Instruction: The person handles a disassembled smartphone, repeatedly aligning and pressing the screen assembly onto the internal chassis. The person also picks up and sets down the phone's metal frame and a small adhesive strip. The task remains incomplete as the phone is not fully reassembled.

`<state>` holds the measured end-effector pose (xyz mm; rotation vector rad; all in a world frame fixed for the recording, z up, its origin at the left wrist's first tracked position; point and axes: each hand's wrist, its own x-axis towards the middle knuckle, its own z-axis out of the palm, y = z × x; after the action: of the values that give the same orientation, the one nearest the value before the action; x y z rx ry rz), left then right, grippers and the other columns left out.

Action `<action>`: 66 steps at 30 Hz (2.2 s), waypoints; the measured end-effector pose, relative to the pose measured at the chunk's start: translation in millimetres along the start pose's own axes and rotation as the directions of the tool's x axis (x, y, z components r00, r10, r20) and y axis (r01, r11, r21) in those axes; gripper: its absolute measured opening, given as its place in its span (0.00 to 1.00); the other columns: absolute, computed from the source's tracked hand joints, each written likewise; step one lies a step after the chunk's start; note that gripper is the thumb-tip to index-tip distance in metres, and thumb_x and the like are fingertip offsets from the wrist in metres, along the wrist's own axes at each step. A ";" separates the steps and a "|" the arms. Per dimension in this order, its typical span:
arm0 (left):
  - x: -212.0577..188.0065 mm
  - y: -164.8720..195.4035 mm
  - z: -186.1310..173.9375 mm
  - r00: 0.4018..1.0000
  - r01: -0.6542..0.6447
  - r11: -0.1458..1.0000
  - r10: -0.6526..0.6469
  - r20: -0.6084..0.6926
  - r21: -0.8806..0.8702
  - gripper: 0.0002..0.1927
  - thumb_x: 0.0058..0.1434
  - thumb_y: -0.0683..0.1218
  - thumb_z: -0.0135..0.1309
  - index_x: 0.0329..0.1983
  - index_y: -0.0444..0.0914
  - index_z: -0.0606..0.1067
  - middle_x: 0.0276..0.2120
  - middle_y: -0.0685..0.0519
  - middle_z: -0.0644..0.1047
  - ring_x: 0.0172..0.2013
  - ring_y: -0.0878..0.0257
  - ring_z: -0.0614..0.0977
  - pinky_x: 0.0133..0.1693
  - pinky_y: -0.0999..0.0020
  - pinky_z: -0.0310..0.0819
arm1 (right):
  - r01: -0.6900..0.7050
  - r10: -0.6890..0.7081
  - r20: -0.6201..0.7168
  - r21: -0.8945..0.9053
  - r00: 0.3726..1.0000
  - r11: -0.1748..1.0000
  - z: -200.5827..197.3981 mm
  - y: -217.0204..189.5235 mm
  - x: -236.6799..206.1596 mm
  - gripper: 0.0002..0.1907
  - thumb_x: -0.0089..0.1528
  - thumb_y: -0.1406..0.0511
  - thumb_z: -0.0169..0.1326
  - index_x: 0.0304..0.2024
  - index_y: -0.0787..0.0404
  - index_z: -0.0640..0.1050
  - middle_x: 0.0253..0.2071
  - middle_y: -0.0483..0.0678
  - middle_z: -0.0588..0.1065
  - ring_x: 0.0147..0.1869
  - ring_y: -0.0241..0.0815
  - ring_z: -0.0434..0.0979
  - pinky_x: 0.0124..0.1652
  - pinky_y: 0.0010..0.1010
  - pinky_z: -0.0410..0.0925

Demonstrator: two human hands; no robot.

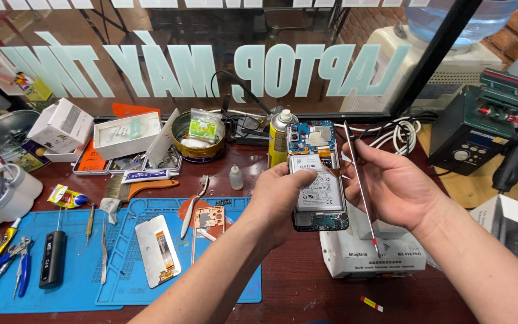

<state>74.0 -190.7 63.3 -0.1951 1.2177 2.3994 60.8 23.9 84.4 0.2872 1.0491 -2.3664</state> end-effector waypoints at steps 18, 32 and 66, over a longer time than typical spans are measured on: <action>19.4 -20.4 17.1 0.975 0.190 0.982 -0.189 0.112 0.002 0.12 0.61 0.35 0.51 0.48 0.33 0.77 0.42 0.46 0.83 0.41 0.55 0.85 0.47 0.53 0.83 | 0.060 -0.085 -0.223 -0.115 0.971 0.992 -22.5 -1.1 -24.9 0.14 0.65 0.58 0.51 0.46 0.59 0.78 0.44 0.48 0.79 0.46 0.43 0.79 0.49 0.39 0.72; 73.6 -50.4 46.9 0.946 0.288 0.908 -0.318 0.054 0.303 0.14 0.61 0.33 0.51 0.50 0.33 0.74 0.43 0.44 0.81 0.40 0.52 0.84 0.41 0.54 0.85 | 0.131 -0.218 -0.448 -0.217 0.867 0.967 -71.0 -11.4 -43.9 0.14 0.63 0.59 0.55 0.49 0.57 0.78 0.46 0.45 0.80 0.51 0.42 0.78 0.54 0.41 0.70; 123.5 -99.0 113.6 0.910 0.289 0.612 0.062 -0.409 0.736 0.24 0.50 0.41 0.68 0.51 0.33 0.77 0.34 0.43 0.85 0.29 0.60 0.85 0.31 0.65 0.80 | -0.143 0.078 -0.282 -0.218 0.956 0.965 -196.1 -85.7 -15.0 0.21 0.61 0.59 0.57 0.55 0.61 0.77 0.49 0.46 0.81 0.52 0.39 0.80 0.54 0.39 0.71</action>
<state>15.8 -9.9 20.1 -0.4754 2.2551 1.5138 22.6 221.9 11.2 0.5779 1.3902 -2.1151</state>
